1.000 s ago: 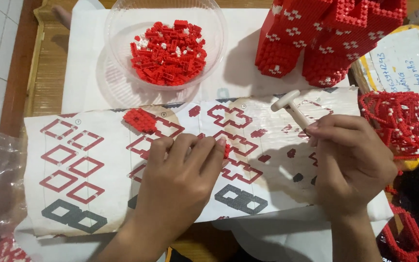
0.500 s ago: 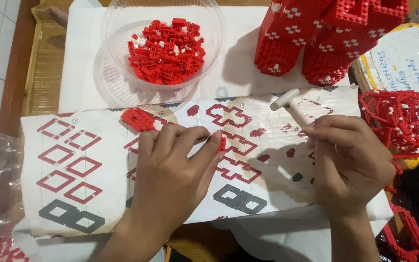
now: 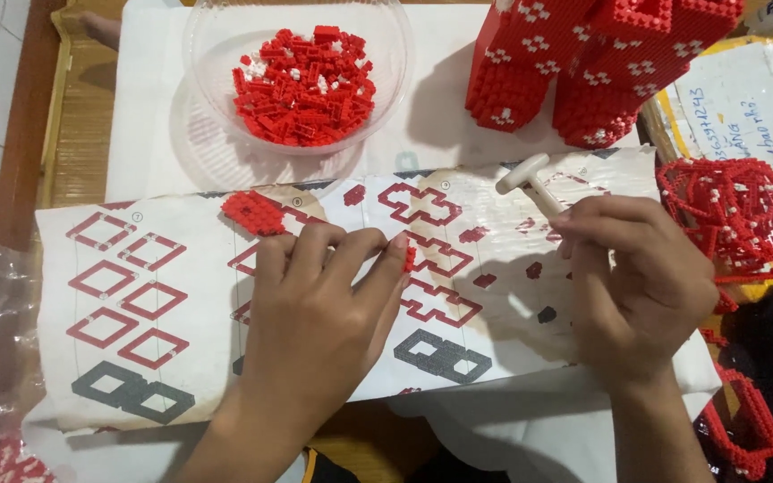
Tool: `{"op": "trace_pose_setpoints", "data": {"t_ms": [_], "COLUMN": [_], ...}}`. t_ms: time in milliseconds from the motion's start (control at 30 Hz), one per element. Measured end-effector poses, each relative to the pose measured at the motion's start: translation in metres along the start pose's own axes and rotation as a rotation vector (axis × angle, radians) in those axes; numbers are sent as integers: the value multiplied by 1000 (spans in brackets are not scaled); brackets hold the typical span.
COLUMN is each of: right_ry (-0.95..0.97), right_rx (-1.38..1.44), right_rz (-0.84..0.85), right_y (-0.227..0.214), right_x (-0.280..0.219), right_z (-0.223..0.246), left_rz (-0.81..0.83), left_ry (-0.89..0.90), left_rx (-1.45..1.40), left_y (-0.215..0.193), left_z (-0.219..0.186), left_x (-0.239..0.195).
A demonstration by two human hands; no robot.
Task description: Assembling a 3D structure using small red interlocking plastic pieces following a printed pattern
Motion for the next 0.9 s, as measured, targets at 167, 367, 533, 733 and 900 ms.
{"op": "trace_pose_setpoints", "data": {"t_ms": [167, 367, 533, 733, 900], "right_ry": [-153, -216, -130, 94, 51], "right_rx": [-164, -184, -362, -506, -469], "right_rz": [157, 499, 791, 977, 1025], "right_y": [1, 40, 98, 148, 160], "right_x": [37, 118, 165, 178, 178], "right_z": [16, 32, 10, -13, -30], "left_rz": [-2, 30, 43, 53, 32], "left_ry": [-9, -61, -85, -122, -138], "left_rx": [-19, -145, -202, -265, -278], "left_y": [4, 12, 14, 14, 15], "left_z": [0, 4, 6, 8, 8], "left_x": [-3, -11, -13, -13, -13]}}
Point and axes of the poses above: each hand's wrist, its own x-axis towards the middle knuckle, its own y-axis out of the palm, z = x × y, the point moved 3 cm from there along x, towards the middle knuckle, and after that the axes turned 14 degrees about x, right-handed, at the moved point
